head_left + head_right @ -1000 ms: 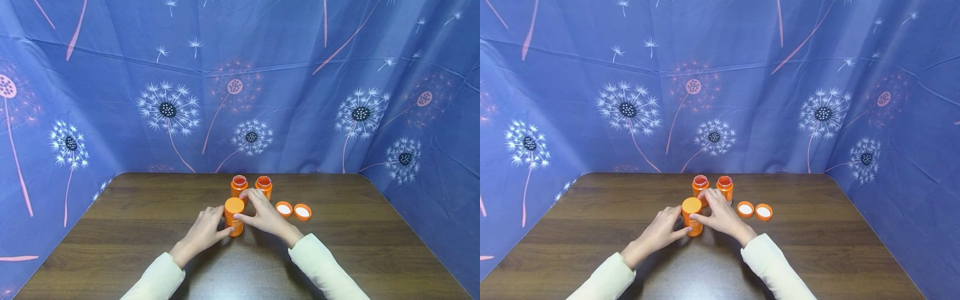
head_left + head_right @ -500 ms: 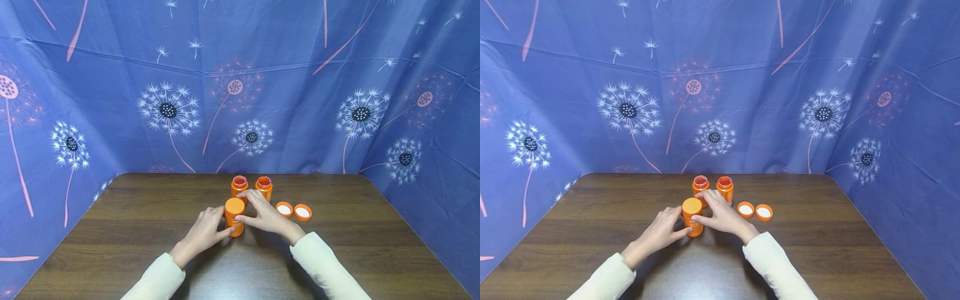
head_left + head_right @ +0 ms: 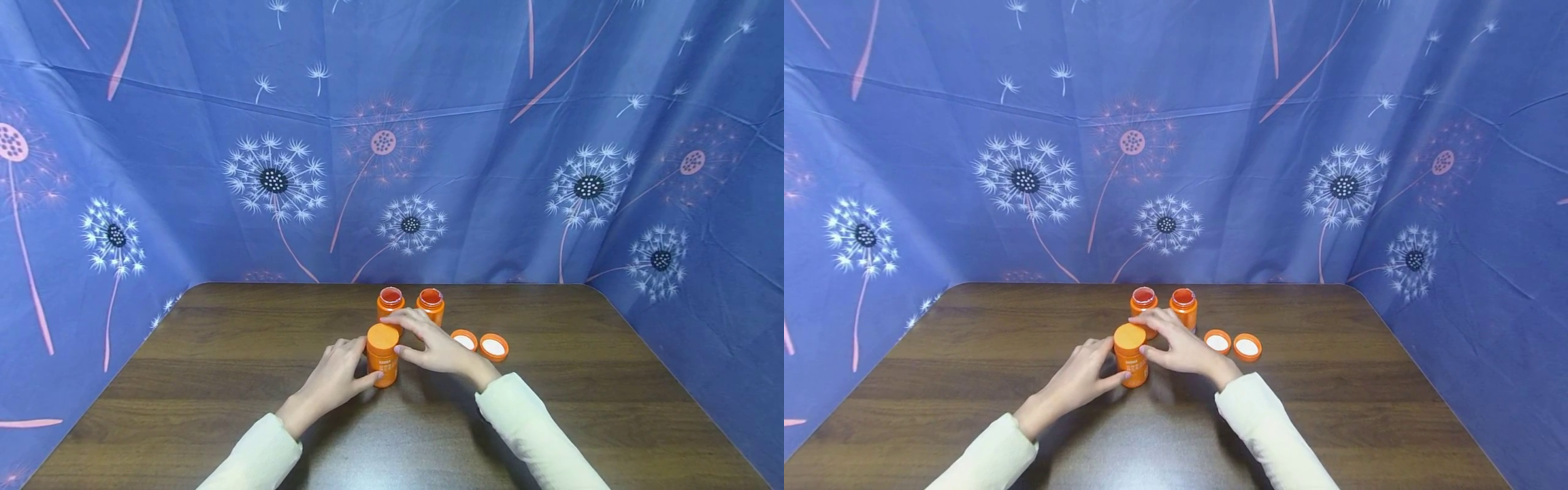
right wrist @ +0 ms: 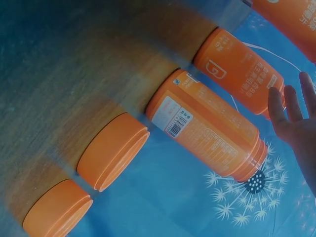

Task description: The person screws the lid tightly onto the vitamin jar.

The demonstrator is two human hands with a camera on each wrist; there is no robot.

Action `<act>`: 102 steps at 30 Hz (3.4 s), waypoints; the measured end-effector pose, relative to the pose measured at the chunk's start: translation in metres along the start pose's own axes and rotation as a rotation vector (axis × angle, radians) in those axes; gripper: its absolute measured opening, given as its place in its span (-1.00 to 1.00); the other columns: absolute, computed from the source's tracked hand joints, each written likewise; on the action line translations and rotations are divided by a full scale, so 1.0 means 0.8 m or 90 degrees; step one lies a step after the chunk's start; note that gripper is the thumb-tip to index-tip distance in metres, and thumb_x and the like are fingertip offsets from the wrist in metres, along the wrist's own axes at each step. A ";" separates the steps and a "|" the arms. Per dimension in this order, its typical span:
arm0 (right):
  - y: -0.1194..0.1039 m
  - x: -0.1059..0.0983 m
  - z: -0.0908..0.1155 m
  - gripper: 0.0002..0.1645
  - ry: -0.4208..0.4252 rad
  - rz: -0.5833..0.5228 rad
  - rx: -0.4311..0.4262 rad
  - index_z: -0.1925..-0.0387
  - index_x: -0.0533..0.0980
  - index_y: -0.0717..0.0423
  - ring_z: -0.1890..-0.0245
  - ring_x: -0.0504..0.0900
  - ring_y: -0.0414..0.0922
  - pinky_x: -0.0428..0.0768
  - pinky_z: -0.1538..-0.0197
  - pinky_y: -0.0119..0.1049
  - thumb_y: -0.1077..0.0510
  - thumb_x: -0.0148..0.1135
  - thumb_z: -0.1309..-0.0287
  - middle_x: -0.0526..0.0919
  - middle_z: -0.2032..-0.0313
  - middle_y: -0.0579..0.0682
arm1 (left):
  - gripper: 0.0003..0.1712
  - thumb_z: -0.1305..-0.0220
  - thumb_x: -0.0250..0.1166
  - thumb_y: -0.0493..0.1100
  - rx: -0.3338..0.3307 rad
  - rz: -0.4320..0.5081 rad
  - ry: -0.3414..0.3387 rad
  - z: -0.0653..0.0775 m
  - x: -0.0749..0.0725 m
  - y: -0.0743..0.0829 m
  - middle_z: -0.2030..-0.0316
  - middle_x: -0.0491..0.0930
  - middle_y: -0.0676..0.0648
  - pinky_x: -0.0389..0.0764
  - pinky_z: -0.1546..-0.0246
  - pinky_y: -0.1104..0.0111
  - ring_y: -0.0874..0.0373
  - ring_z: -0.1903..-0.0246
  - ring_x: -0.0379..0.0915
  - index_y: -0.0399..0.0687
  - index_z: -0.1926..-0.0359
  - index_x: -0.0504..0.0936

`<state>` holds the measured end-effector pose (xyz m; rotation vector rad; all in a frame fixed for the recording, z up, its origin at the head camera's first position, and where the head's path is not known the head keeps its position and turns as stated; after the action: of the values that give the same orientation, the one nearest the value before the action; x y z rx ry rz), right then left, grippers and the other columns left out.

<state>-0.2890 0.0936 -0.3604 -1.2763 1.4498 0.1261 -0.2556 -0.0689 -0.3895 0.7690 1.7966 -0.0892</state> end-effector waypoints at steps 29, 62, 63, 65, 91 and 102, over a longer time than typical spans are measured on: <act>-0.002 0.006 0.000 -0.44 0.106 0.021 0.038 0.03 0.36 0.02 0.03 0.40 0.01 0.38 -0.05 -0.12 -0.06 0.34 0.04 0.45 0.10 -0.16 | -0.40 -0.04 0.31 0.15 -0.008 0.014 -0.006 0.000 0.000 -0.001 0.12 0.59 0.00 0.41 0.13 0.13 0.08 0.19 0.47 -0.05 -0.03 0.41; -0.003 0.004 0.000 -0.42 0.002 -0.013 0.012 -0.23 0.30 0.02 -0.28 0.19 0.00 0.21 -0.22 0.13 0.12 0.14 -0.16 0.34 -0.22 0.00 | -0.42 -0.03 0.32 0.15 -0.015 -0.005 -0.007 -0.001 0.001 -0.001 0.19 0.60 0.02 0.39 0.19 0.19 0.11 0.27 0.42 -0.06 0.01 0.43; -0.003 0.004 0.000 -0.42 0.003 -0.013 0.011 -0.23 0.31 0.02 -0.27 0.20 -0.01 0.22 -0.22 0.12 0.12 0.15 -0.15 0.35 -0.21 -0.01 | -0.42 -0.03 0.32 0.15 -0.016 -0.004 -0.008 -0.001 0.001 -0.001 0.19 0.60 0.01 0.39 0.19 0.19 0.11 0.26 0.42 -0.06 0.01 0.43; -0.003 0.003 0.000 -0.42 0.006 -0.014 0.011 -0.22 0.32 0.02 -0.25 0.22 -0.03 0.23 -0.22 0.10 0.11 0.16 -0.14 0.36 -0.20 -0.03 | -0.43 -0.03 0.31 0.15 -0.016 -0.002 -0.010 -0.001 0.001 -0.001 0.18 0.60 0.01 0.39 0.19 0.18 0.10 0.26 0.42 -0.06 0.01 0.43; -0.003 0.004 -0.002 -0.44 0.129 0.046 0.007 0.11 0.39 0.08 0.00 0.36 -0.13 0.35 -0.08 -0.09 0.01 0.43 0.15 0.49 0.10 -0.05 | -0.45 -0.04 0.33 0.10 -0.003 0.013 -0.003 0.000 -0.001 0.001 0.17 0.60 0.00 0.40 0.16 0.16 0.08 0.21 0.44 -0.05 0.00 0.43; 0.002 0.005 -0.002 -0.38 0.088 0.030 0.014 0.00 0.37 0.05 -0.10 0.31 -0.13 0.30 -0.17 -0.01 -0.05 0.38 0.09 0.45 0.02 -0.10 | -0.46 -0.04 0.33 0.11 -0.005 0.011 -0.005 -0.001 0.000 0.000 0.20 0.60 0.01 0.40 0.16 0.16 0.10 0.24 0.43 -0.04 0.03 0.43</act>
<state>-0.2901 0.0907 -0.3633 -1.2531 1.5966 0.0539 -0.2560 -0.0688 -0.3893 0.7766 1.7820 -0.0737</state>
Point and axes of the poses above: each hand's wrist, its own z-axis away from the middle knuckle, its own x-axis out of the palm, y = z × x, the point moved 5 cm from there along -z, towards the middle knuckle
